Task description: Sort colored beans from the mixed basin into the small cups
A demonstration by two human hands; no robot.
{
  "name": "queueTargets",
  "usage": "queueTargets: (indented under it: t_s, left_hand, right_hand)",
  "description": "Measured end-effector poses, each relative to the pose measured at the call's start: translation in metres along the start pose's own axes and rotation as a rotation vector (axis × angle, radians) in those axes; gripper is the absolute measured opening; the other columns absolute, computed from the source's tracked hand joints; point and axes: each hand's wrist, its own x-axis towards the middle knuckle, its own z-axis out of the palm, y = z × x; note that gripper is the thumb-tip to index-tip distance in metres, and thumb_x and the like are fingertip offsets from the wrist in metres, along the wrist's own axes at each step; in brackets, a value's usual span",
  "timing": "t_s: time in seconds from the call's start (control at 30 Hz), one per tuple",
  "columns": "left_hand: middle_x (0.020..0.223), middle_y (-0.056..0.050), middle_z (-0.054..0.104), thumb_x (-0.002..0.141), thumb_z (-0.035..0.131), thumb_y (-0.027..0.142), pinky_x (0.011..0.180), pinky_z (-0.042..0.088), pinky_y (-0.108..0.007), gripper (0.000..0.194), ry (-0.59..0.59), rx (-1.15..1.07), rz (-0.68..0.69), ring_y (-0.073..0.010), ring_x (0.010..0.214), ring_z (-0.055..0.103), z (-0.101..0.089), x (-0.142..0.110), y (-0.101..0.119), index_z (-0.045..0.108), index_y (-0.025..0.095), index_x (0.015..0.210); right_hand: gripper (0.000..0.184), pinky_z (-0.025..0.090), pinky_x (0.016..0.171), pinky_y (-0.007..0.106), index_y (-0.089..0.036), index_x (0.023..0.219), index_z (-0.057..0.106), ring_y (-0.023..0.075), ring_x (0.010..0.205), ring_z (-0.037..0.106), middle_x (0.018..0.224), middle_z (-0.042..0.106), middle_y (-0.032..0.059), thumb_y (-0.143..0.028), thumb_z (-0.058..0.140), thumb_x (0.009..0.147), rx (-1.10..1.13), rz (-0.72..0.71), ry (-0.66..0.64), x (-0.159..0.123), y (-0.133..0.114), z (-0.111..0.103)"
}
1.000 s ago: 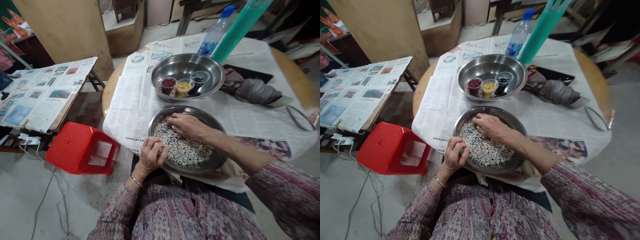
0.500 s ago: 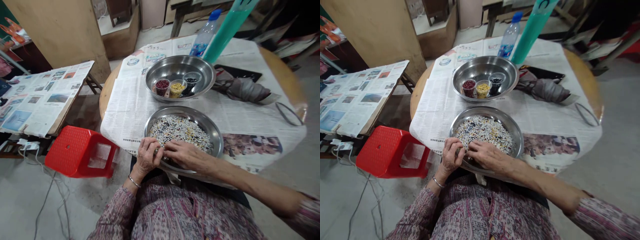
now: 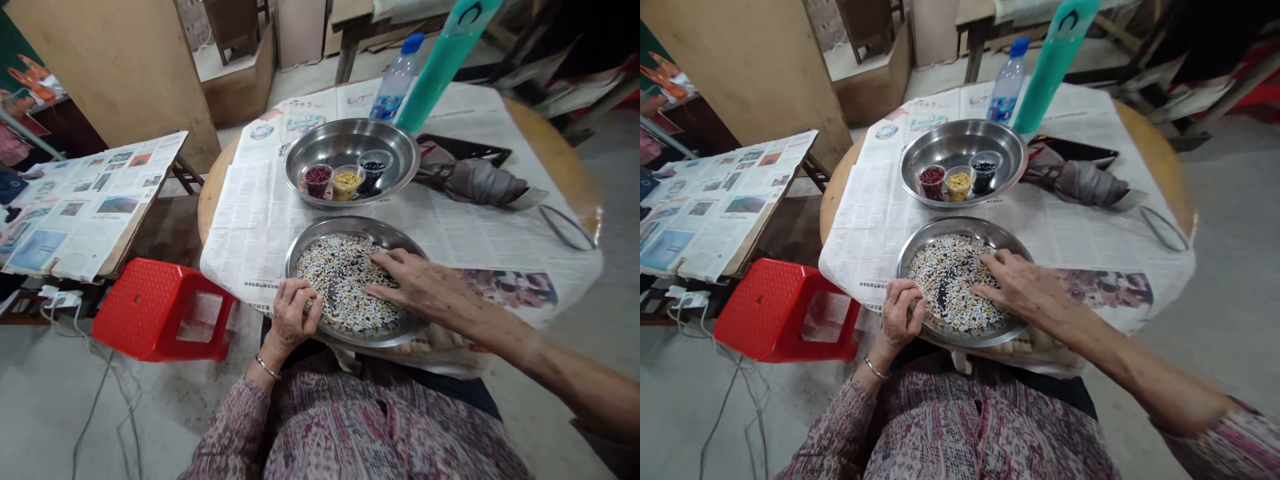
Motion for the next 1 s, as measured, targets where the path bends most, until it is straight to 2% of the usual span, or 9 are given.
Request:
queueTargets:
  t_s: [0.13, 0.27, 0.33, 0.43, 0.53, 0.7, 0.83, 0.9, 1.0]
  left_hand:
    - [0.095, -0.007, 0.064, 0.094, 0.056, 0.020, 0.087, 0.050, -0.039, 0.003, -0.013, 0.012, -0.015, -0.0196, 0.093, 0.061, -0.001, 0.000, 0.001, 0.059, 0.018, 0.094]
    - [0.095, -0.007, 0.064, 0.094, 0.056, 0.019, 0.087, 0.051, -0.038, 0.003, -0.015, 0.017, -0.012, -0.0196, 0.093, 0.062, -0.002, 0.000, 0.001, 0.058, 0.018, 0.094]
    - [0.096, -0.008, 0.064, 0.094, 0.055, 0.020, 0.086, 0.051, -0.038, 0.004, -0.012, 0.020, -0.015, -0.0200, 0.094, 0.062, -0.001, 0.000, 0.001, 0.059, 0.018, 0.095]
    - [0.098, -0.008, 0.064, 0.094, 0.055, 0.020, 0.088, 0.052, -0.038, 0.004, -0.002, 0.021, -0.019, -0.0202, 0.096, 0.062, 0.000, -0.002, 0.000, 0.059, 0.018, 0.095]
    - [0.097, -0.008, 0.064, 0.094, 0.055, 0.020, 0.088, 0.051, -0.038, 0.004, -0.005, 0.032, -0.023, -0.0198, 0.095, 0.062, 0.000, -0.001, 0.000, 0.058, 0.018, 0.093]
    - [0.093, -0.007, 0.063, 0.093, 0.057, 0.018, 0.086, 0.051, -0.037, 0.001, -0.003, 0.010, 0.007, -0.0189, 0.092, 0.060, -0.001, 0.002, 0.001, 0.057, 0.018, 0.092]
    - [0.092, -0.006, 0.063, 0.093, 0.057, 0.018, 0.085, 0.051, -0.037, 0.001, 0.003, -0.001, 0.001, -0.0189, 0.091, 0.061, 0.000, 0.001, 0.000, 0.057, 0.018, 0.092]
    - [0.092, -0.006, 0.063, 0.093, 0.057, 0.019, 0.085, 0.051, -0.038, 0.002, 0.001, -0.004, -0.004, -0.0191, 0.091, 0.061, 0.000, 0.001, 0.000, 0.058, 0.018, 0.092]
    - [0.092, -0.006, 0.063, 0.093, 0.057, 0.019, 0.086, 0.050, -0.038, 0.002, 0.000, -0.006, -0.004, -0.0196, 0.091, 0.061, 0.000, 0.000, -0.001, 0.058, 0.018, 0.092]
  right_hand:
    - [0.022, 0.055, 0.085, 0.040, -0.020, 0.107, 0.066, 0.0251, 0.094, 0.067, 0.103, 0.069, 0.0108, -0.026, 0.052, 0.090, 0.186, -0.046, -0.019, 0.009, -0.015, 0.018]
    - [0.019, 0.055, 0.081, 0.036, -0.020, 0.102, 0.066, 0.0203, 0.087, 0.066, 0.094, 0.070, 0.0078, -0.018, 0.049, 0.093, 0.397, -0.152, -0.013, 0.023, -0.049, 0.029]
    - [0.021, 0.055, 0.081, 0.035, -0.020, 0.106, 0.066, 0.0198, 0.089, 0.064, 0.097, 0.069, 0.0083, -0.019, 0.049, 0.095, 0.443, -0.254, -0.029, 0.025, -0.067, 0.031]
    - [0.021, 0.053, 0.088, 0.040, -0.019, 0.107, 0.067, 0.0231, 0.101, 0.060, 0.106, 0.069, 0.0114, -0.021, 0.050, 0.095, 0.364, -0.438, -0.058, 0.030, -0.079, 0.031]
    - [0.023, 0.051, 0.092, 0.046, -0.018, 0.108, 0.069, 0.0278, 0.110, 0.057, 0.114, 0.068, 0.0141, -0.023, 0.051, 0.096, 0.179, -0.476, -0.033, 0.041, -0.070, 0.028]
    - [0.027, 0.049, 0.094, 0.050, -0.018, 0.108, 0.072, 0.0312, 0.113, 0.056, 0.119, 0.068, 0.0150, -0.027, 0.048, 0.098, 0.001, -0.287, 0.052, 0.053, -0.022, 0.021]
    - [0.032, 0.051, 0.091, 0.051, -0.017, 0.106, 0.073, 0.0311, 0.108, 0.061, 0.114, 0.070, 0.0159, -0.027, 0.043, 0.099, -0.001, -0.236, 0.050, 0.031, 0.003, 0.010]
    - [0.033, 0.052, 0.093, 0.051, -0.018, 0.106, 0.073, 0.0297, 0.106, 0.063, 0.112, 0.070, 0.0152, -0.030, 0.043, 0.099, 0.040, -0.255, 0.031, 0.012, 0.003, 0.005]
    - [0.031, 0.055, 0.092, 0.047, -0.019, 0.113, 0.070, 0.0276, 0.106, 0.064, 0.113, 0.069, 0.0137, -0.033, 0.046, 0.100, 0.115, -0.304, -0.038, -0.015, -0.013, 0.001]
